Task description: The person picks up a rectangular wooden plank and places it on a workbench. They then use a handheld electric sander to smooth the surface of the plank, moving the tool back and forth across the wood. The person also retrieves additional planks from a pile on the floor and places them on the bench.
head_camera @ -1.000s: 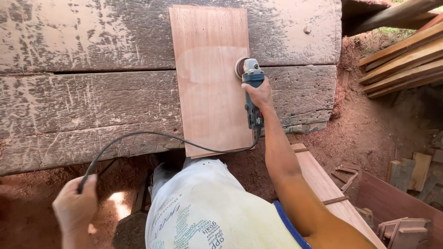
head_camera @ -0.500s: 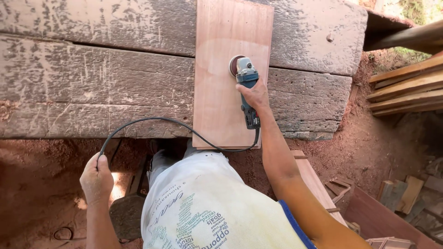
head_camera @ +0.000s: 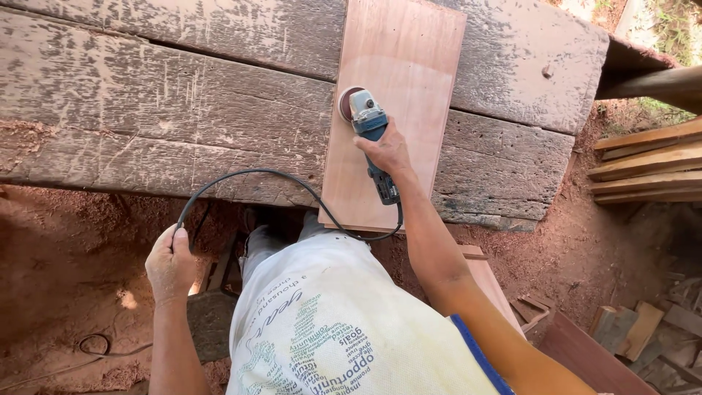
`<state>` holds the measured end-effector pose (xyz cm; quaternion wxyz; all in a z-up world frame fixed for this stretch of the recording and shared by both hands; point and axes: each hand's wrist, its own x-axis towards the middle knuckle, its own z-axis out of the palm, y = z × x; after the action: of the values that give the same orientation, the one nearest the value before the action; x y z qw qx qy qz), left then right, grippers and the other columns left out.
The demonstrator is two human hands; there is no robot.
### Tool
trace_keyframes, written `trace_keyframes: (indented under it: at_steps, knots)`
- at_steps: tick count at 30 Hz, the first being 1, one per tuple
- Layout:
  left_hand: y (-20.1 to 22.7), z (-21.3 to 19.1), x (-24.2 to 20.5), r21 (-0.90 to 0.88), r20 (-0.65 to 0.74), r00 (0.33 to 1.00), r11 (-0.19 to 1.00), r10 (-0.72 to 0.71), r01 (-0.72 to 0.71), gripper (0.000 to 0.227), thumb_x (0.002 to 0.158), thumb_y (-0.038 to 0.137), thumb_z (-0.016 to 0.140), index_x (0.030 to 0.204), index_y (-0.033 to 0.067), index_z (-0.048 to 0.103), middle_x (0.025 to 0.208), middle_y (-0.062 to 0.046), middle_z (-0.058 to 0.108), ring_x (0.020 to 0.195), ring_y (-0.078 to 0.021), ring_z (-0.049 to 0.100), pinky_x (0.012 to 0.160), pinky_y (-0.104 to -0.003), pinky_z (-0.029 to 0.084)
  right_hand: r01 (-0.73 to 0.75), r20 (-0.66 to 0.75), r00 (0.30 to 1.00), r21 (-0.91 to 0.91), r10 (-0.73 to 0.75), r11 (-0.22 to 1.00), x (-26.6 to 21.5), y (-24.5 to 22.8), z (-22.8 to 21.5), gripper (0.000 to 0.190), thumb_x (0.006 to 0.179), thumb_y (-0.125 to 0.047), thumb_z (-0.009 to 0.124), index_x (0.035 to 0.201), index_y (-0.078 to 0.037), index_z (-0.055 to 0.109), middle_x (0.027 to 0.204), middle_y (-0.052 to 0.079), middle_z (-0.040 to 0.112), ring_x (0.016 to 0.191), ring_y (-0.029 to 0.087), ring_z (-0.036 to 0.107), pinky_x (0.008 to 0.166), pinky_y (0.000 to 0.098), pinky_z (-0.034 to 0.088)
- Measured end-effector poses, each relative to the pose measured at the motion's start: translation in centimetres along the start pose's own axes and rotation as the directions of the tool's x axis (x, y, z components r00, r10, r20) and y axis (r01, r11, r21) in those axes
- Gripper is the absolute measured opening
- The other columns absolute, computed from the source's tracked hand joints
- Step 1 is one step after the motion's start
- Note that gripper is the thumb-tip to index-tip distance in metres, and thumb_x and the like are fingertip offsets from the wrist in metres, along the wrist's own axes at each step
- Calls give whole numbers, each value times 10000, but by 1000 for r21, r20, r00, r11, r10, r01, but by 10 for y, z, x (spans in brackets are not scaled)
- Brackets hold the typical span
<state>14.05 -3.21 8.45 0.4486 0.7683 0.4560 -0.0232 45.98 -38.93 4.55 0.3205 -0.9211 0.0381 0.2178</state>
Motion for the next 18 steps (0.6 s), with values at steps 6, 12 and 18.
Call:
trace_keyframes:
  at_steps: [6, 12, 18]
  knots:
    - [6, -6, -2, -8, -5, 999, 999, -47, 47, 343, 1089, 290, 579, 1300, 53, 711, 1045, -73, 704, 896, -163, 632, 793, -342, 516, 53, 43, 998, -3, -53, 999, -2, -13, 12, 902, 684, -463, 828, 1386, -12, 482, 1090, 228, 737, 1035, 363, 730, 896, 419, 565]
    - [17, -12, -4, 37, 18, 997, 996, -81, 80, 346, 1094, 306, 555, 1304, 77, 705, 1058, -65, 696, 896, -158, 627, 757, -346, 525, 17, -5, 1000, 29, -17, 999, 0, 9, 3, 903, 694, -456, 833, 1395, -11, 477, 1103, 221, 731, 1029, 343, 730, 895, 412, 571]
    - [20, -8, 2, 52, 36, 994, 994, -99, 97, 360, 1112, 316, 550, 1327, 72, 704, 1047, -64, 686, 850, -158, 598, 703, -353, 495, -128, -125, 982, 105, 141, 986, -7, 33, -38, 874, 671, -445, 834, 1357, -12, 509, 1096, 189, 731, 986, 302, 738, 866, 396, 586]
